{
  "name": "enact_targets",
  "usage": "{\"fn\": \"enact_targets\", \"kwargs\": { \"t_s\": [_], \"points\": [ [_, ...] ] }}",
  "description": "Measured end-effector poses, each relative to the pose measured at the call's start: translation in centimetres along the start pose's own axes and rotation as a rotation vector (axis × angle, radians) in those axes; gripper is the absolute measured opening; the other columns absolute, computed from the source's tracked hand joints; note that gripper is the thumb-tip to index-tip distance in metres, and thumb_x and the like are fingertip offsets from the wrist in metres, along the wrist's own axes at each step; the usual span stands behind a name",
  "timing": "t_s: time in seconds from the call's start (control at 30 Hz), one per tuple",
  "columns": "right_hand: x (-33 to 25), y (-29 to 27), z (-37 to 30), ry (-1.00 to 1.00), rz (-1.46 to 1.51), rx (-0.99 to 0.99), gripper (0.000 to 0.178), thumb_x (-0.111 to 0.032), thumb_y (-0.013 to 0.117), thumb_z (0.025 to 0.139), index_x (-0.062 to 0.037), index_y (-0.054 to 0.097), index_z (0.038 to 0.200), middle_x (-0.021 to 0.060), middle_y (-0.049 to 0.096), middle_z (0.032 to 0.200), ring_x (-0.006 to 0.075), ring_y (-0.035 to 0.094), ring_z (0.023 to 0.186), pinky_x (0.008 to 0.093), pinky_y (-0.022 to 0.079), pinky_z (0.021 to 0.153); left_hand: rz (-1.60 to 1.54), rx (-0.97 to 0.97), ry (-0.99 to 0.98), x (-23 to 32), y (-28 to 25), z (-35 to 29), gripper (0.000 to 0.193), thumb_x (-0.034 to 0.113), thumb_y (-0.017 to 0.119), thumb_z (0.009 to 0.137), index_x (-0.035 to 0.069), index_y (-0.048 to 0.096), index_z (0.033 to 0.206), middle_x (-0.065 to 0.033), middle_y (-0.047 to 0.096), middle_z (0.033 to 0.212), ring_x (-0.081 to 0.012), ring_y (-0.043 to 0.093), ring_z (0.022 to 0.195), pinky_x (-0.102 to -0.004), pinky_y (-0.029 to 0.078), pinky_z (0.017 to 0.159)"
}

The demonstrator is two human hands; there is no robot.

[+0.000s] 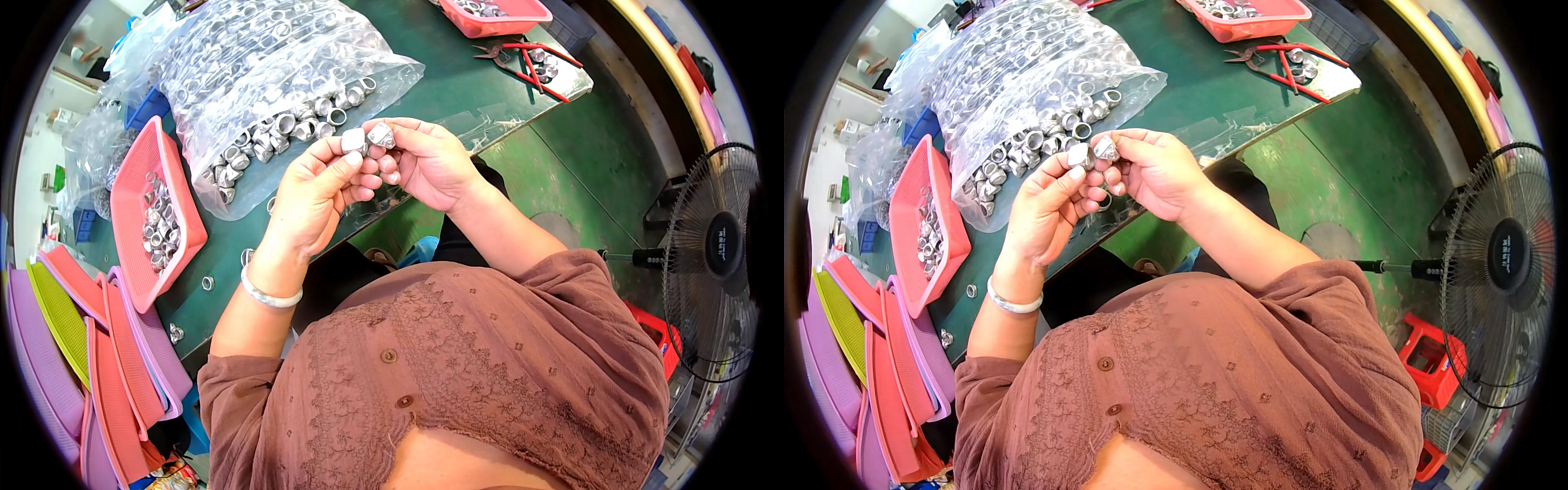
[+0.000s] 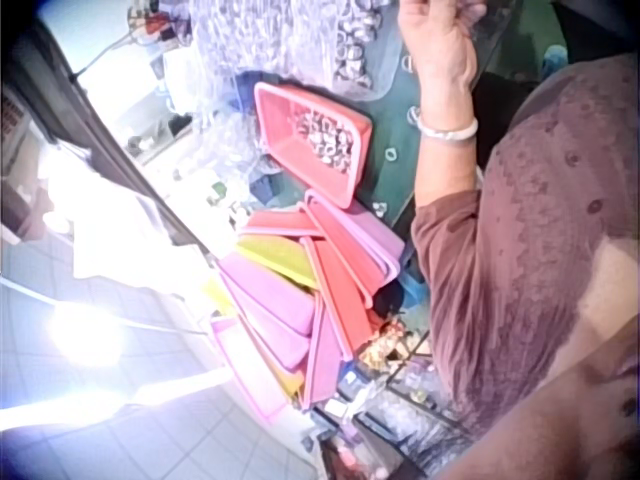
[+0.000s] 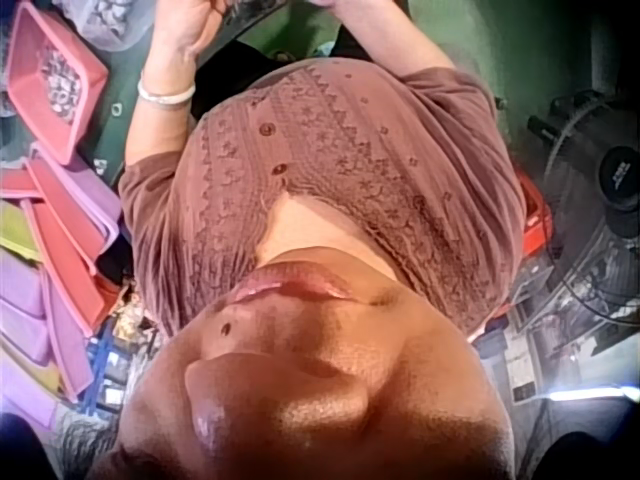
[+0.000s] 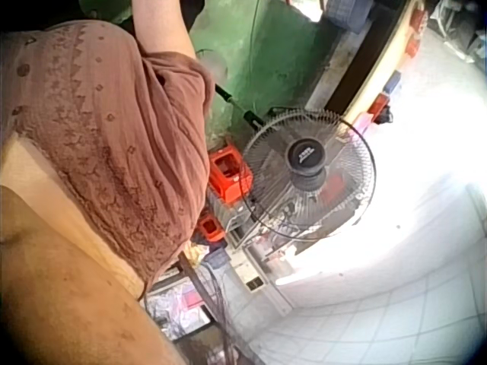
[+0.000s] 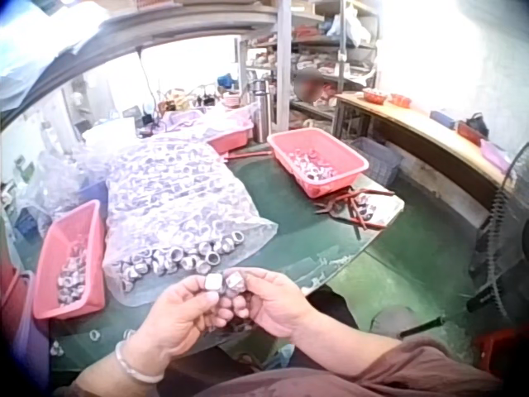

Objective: The person repeatedly picks small silver metal components from a plastic bag and pink trays, then joins pairs by hand and places the assembled units on the table. The hands handle the parts one at a time, turning them over and aligning them before setting them down.

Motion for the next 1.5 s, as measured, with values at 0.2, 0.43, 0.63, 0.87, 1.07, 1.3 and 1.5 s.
{"fn": "enact_targets", "kwargs": {
  "t_s": [0.2, 0.43, 0.63, 0.87, 1.07, 1.3, 1.5],
  "points": [
    [0.2, 0.0, -0.1, -0.032, -0.047, 0.068, 0.018, -0.010, 0.049, 0.089, 0.0037, 0.059, 0.096, 0.0072, 0.059, 0.077, 0.0118, 0.054, 0.060, 0.0240, 0.048, 0.058, 0.006, 0.012, -0.014, -0.4, -0.1, 0.1, 0.018, 0.011, 0.053, 0.088, 0.000, 0.052, 0.103, -0.0093, 0.062, 0.089, -0.0132, 0.061, 0.073, -0.0239, 0.051, 0.065],
    [0.5, 0.1, -0.1, -0.130, -0.148, 0.174, 0.018, -0.011, 0.049, 0.090, 0.0027, 0.059, 0.095, 0.0083, 0.061, 0.077, 0.0116, 0.057, 0.059, 0.0230, 0.049, 0.055, -0.004, 0.017, -0.028, -0.8, -0.2, 0.3, 0.018, 0.012, 0.053, 0.088, 0.000, 0.053, 0.102, -0.0087, 0.062, 0.089, -0.0133, 0.061, 0.073, -0.0241, 0.050, 0.066],
    [0.4, 0.4, -0.3, -0.162, -0.212, 0.202, 0.017, -0.011, 0.048, 0.090, 0.0019, 0.059, 0.095, 0.0070, 0.061, 0.076, 0.0096, 0.056, 0.057, 0.0211, 0.047, 0.052, 0.014, 0.031, -0.039, -1.0, -0.2, 0.4, 0.018, 0.012, 0.052, 0.088, 0.000, 0.053, 0.102, -0.0072, 0.061, 0.085, -0.0132, 0.060, 0.072, -0.0232, 0.049, 0.065],
    [0.5, 0.4, -0.3, -0.169, -0.248, 0.222, 0.017, -0.010, 0.048, 0.090, 0.0021, 0.059, 0.095, 0.0063, 0.061, 0.075, 0.0090, 0.055, 0.056, 0.0207, 0.046, 0.049, 0.017, 0.056, -0.045, -1.1, -0.3, 0.4, 0.018, 0.012, 0.052, 0.088, 0.001, 0.053, 0.102, -0.0066, 0.061, 0.084, -0.0130, 0.060, 0.071, -0.0227, 0.049, 0.063],
    [-0.8, -0.3, 0.2, -0.251, -0.402, 0.254, 0.017, -0.011, 0.050, 0.089, 0.0018, 0.059, 0.095, 0.0051, 0.061, 0.074, 0.0085, 0.054, 0.055, 0.0205, 0.044, 0.048, 0.018, 0.075, -0.045, -1.0, -0.4, 0.3, 0.016, 0.012, 0.053, 0.088, 0.003, 0.054, 0.101, -0.0065, 0.061, 0.084, -0.0129, 0.060, 0.071, -0.0230, 0.049, 0.062],
    [-3.0, -3.9, 0.9, -0.835, -1.837, 0.340, 0.012, -0.005, 0.054, 0.078, -0.0037, 0.064, 0.085, 0.0096, 0.060, 0.079, 0.0249, 0.056, 0.073, 0.0354, 0.046, 0.067, 0.044, 0.128, -0.017, -0.4, -1.6, -0.3, 0.014, 0.012, 0.052, 0.088, 0.004, 0.055, 0.100, -0.0057, 0.061, 0.083, -0.0122, 0.059, 0.070, -0.0222, 0.048, 0.061],
    [-4.5, -4.0, 2.0, -0.805, -2.035, 0.347, 0.016, -0.004, 0.054, 0.073, -0.0039, 0.063, 0.087, 0.0112, 0.058, 0.085, 0.0305, 0.053, 0.084, 0.0391, 0.044, 0.074, 0.045, 0.140, 0.000, -0.2, -2.4, -0.9, 0.013, 0.012, 0.053, 0.088, 0.004, 0.055, 0.098, -0.0056, 0.061, 0.082, -0.0122, 0.059, 0.069, -0.0221, 0.047, 0.060]
  ]
}}
Point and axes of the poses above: each hand's wrist, its own z-axis towards the middle knuckle, its own y-axis out of the palm, x = y × z, the point moved 2 cm from there along z, towards the middle knuckle
